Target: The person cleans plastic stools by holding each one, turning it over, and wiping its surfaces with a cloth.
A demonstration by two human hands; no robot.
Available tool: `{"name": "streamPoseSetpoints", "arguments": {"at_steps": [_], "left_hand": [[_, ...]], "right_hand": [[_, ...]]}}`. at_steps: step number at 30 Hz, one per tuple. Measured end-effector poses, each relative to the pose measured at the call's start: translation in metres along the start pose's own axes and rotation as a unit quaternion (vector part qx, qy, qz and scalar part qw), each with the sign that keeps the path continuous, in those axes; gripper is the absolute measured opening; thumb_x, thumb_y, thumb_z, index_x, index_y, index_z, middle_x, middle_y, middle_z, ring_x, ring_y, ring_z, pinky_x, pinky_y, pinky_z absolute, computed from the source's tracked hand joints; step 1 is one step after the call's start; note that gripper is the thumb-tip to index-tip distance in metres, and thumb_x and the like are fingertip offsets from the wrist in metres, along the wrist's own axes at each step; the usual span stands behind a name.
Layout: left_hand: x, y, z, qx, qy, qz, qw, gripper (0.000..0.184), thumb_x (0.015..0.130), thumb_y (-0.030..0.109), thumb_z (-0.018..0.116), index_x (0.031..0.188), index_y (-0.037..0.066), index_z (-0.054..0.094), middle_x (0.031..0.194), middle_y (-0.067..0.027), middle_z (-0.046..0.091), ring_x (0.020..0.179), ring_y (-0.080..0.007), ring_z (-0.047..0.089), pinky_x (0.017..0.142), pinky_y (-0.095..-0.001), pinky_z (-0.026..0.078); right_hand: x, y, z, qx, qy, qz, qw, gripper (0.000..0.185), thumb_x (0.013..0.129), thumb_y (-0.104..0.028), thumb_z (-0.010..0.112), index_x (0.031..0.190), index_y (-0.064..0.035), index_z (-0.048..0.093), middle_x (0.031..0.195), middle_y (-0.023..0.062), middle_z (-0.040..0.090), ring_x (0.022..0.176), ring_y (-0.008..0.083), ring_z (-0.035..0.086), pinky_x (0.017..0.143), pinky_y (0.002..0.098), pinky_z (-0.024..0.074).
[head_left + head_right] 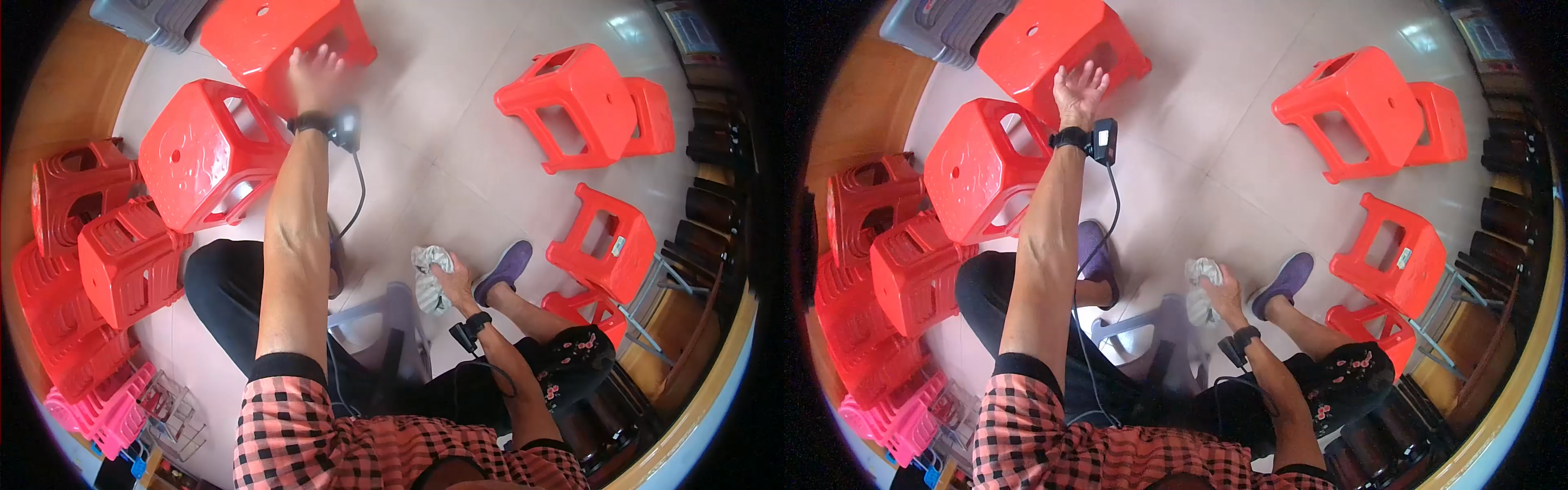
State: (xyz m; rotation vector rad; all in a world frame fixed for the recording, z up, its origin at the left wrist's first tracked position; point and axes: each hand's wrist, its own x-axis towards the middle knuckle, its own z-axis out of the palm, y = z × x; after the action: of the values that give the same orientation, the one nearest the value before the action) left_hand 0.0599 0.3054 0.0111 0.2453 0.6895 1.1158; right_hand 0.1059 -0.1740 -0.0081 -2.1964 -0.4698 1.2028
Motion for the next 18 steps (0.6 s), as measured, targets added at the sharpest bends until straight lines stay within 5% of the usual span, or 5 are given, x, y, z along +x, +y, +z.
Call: {"name": "streamPoseSetpoints", "arguments": {"at_steps": [10, 18], "left_hand": [[-0.184, -0.105, -0.021, -0.041, 0.046, -0.161, 0.985, 0.035, 0.084, 0.034, 0.058, 0.107, 0.01, 0.045, 0.113, -0.0179, 0.053, 0.109, -0.0359, 0.051, 0.091, -0.0522, 0.045], [-0.376, -0.168, -0.042, 0.111, 0.033, -0.365, 0.924, 0.034, 0.09, 0.04, 0.053, 0.107, 0.011, 0.049, 0.1, -0.0128, 0.06, 0.089, -0.0269, 0.058, 0.081, -0.0417, 0.046]], "right_hand": [[0.001, -0.037, -0.036, 0.222, 0.19, 0.037, 0.956, 0.035, 0.081, -0.023, 0.065, 0.11, -0.0052, 0.06, 0.094, 0.008, 0.067, 0.088, 0.0188, 0.062, 0.079, 0.0343, 0.0483], [-0.015, -0.116, -0.143, 0.208, 0.348, -0.247, 0.88, 0.036, 0.085, -0.02, 0.064, 0.113, -0.001, 0.052, 0.099, 0.0115, 0.062, 0.092, 0.0209, 0.058, 0.083, 0.0346, 0.0464]]}}
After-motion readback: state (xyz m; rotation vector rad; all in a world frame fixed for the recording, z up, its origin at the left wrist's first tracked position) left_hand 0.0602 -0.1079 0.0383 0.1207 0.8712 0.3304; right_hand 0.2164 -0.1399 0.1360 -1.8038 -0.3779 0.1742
